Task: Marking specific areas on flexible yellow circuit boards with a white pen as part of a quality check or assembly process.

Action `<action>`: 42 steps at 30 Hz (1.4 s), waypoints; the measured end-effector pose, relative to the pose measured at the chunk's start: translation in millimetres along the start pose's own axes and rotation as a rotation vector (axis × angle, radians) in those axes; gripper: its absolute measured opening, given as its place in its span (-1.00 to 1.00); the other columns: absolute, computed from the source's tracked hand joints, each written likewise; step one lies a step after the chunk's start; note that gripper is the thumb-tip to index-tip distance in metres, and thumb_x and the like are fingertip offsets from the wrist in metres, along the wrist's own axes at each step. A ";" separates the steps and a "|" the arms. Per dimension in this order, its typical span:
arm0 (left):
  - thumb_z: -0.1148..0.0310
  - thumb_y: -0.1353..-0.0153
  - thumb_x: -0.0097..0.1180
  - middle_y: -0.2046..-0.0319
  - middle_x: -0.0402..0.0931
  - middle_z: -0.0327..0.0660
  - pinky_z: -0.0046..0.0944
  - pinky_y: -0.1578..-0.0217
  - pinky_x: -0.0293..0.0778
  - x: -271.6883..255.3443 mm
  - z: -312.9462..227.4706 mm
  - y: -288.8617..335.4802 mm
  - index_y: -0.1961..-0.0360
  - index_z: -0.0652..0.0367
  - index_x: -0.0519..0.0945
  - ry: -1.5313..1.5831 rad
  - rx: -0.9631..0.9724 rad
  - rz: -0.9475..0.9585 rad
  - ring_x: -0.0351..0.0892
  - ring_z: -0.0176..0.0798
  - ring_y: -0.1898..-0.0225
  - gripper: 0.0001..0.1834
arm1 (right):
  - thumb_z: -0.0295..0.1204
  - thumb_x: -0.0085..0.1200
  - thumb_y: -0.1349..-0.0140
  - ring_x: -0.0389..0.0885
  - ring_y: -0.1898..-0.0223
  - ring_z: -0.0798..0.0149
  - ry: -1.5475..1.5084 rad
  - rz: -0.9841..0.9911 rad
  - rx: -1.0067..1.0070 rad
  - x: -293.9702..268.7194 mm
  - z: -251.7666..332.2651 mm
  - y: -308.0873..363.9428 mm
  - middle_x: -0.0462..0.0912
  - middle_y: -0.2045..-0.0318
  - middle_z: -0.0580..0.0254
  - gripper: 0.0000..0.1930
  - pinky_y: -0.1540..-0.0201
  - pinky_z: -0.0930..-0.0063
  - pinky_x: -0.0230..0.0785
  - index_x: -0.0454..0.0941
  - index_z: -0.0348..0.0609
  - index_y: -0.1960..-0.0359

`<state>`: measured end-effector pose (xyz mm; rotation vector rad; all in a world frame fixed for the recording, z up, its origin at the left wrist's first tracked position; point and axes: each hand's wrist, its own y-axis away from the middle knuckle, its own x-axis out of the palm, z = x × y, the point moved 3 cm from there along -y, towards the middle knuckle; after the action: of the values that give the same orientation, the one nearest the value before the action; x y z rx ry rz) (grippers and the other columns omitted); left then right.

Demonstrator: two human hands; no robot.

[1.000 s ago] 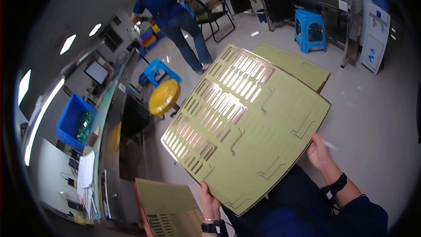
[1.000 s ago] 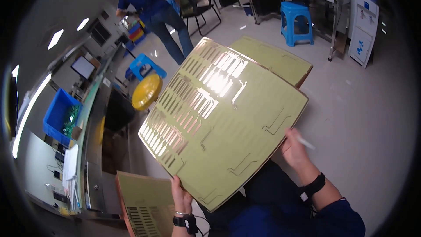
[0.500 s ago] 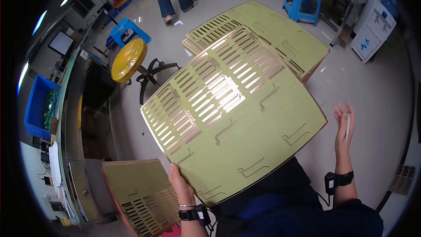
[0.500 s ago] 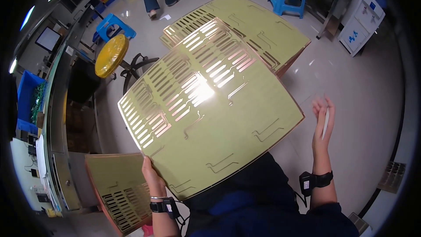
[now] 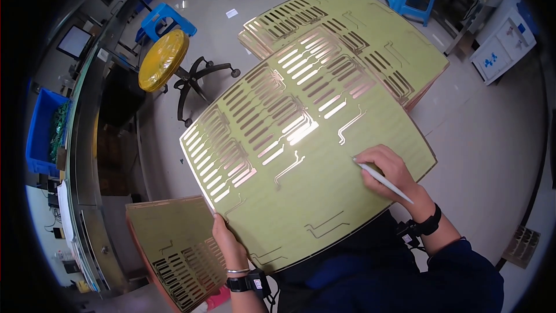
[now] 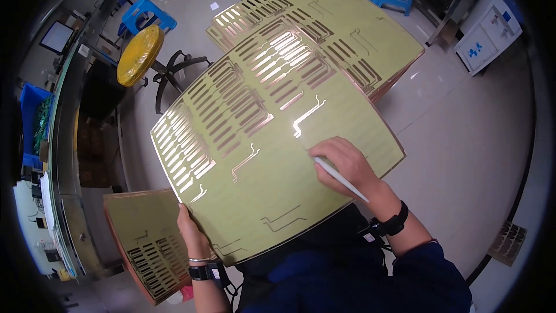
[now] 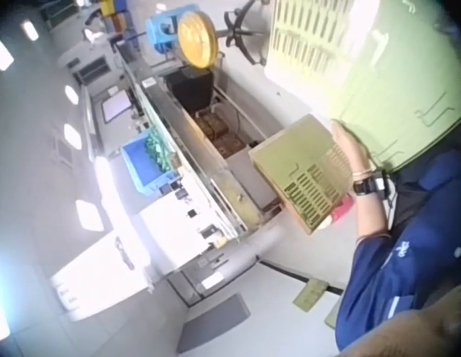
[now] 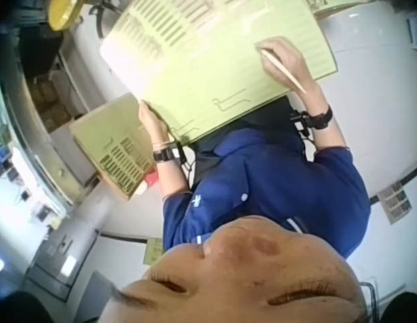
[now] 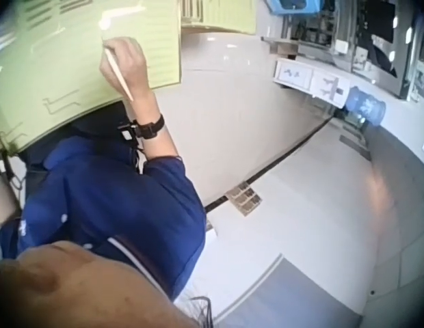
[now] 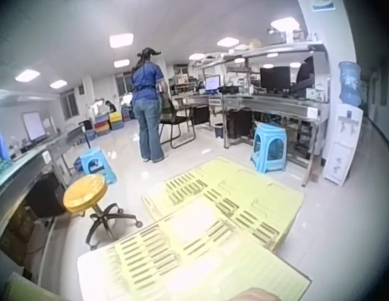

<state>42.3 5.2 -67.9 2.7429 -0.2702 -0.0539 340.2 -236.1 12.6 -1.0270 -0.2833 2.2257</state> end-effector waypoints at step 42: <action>0.17 -0.39 -0.21 0.09 0.51 -0.13 -0.32 0.08 0.39 7.7 -5.6 3.7 0.00 0.40 0.46 -0.040 0.045 -0.039 0.47 -0.32 0.15 -0.55 | -0.67 0.07 0.14 0.55 0.32 0.13 -0.049 -0.006 -0.010 2.5 -11.3 2.4 0.56 0.40 0.18 -0.77 0.20 0.36 0.40 0.47 -0.21 0.36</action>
<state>49.7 2.4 -61.4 2.7945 -0.2318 -0.1145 346.2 -237.1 2.4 -0.9762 -0.3190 2.2481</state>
